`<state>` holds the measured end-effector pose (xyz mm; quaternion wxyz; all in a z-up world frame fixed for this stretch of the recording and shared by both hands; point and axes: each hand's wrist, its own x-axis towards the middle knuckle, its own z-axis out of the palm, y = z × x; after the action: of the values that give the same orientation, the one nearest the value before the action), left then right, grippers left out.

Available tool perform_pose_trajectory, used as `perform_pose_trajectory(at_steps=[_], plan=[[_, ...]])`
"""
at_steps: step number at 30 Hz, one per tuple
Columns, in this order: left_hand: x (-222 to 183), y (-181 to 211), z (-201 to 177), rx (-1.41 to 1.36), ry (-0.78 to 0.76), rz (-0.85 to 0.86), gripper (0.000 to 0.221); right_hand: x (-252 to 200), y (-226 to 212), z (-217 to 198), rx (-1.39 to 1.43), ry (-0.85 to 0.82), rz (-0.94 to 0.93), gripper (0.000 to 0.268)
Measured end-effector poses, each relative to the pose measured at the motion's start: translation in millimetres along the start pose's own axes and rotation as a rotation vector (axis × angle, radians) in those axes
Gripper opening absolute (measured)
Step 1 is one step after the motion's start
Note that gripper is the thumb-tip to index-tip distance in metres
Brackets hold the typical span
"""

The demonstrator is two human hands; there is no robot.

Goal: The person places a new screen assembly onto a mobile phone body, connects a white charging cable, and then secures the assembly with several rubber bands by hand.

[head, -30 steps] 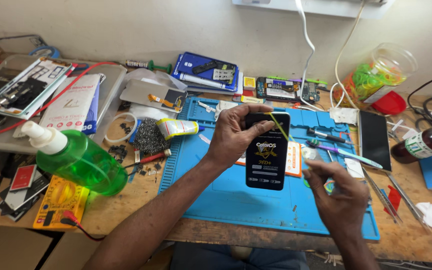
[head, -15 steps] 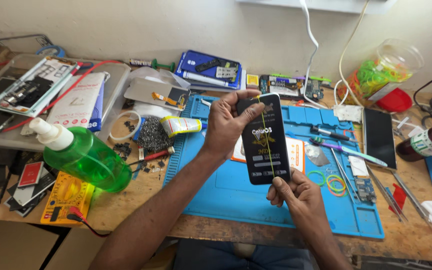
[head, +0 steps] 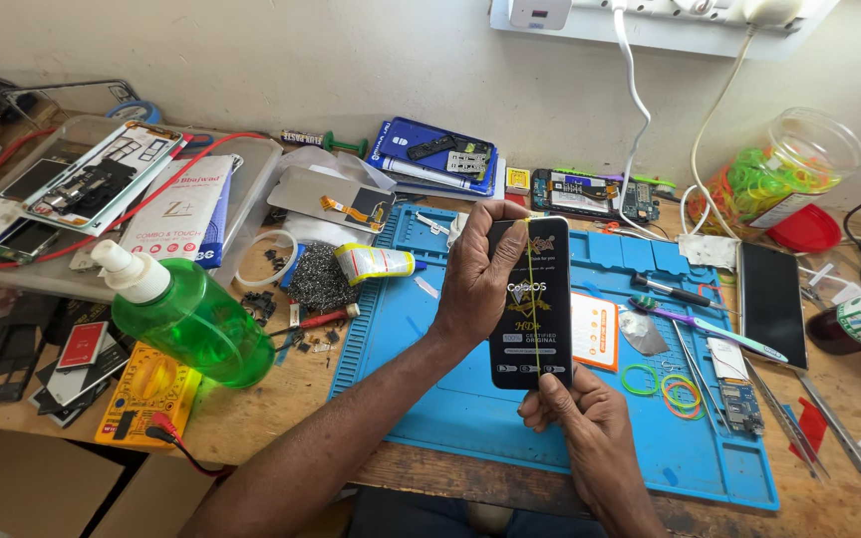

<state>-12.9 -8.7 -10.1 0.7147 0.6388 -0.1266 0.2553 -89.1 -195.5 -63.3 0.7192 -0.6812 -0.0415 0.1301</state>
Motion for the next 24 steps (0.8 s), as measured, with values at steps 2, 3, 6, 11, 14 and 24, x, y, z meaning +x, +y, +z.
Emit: perform_pose_trajectory(at_steps=[2, 3, 6, 11, 14, 24], plan=[[-1.9, -0.6, 0.3, 0.017, 0.0, 0.032, 0.023, 0.5, 0.7, 0.4, 0.004, -0.004, 0.004, 0.025], [-2.5, -0.3, 0.8, 0.025, -0.001, 0.048, 0.023, 1.4, 0.6, 0.3, 0.01, -0.007, -0.001, 0.025], [-3.8, 1.6, 3.0, -0.133, 0.029, -0.07, 0.03, 1.2, -2.9, 0.2, 0.016, -0.004, -0.014, 0.025], [-23.3, -8.1, 28.2, -0.406, 0.007, -0.225, 0.042, 5.0, -18.2, 1.7, 0.016, 0.043, -0.083, 0.029], [-25.5, -13.4, 31.8, -0.493, 0.011, -0.32, 0.041, -2.6, -23.0, -4.1, -0.105, 0.101, -0.09, 0.027], [24.5, -12.1, -22.0, -0.636, 0.225, -0.304, 0.024, -92.6, 104.2, -47.2, -0.809, 0.124, -0.055, 0.065]])
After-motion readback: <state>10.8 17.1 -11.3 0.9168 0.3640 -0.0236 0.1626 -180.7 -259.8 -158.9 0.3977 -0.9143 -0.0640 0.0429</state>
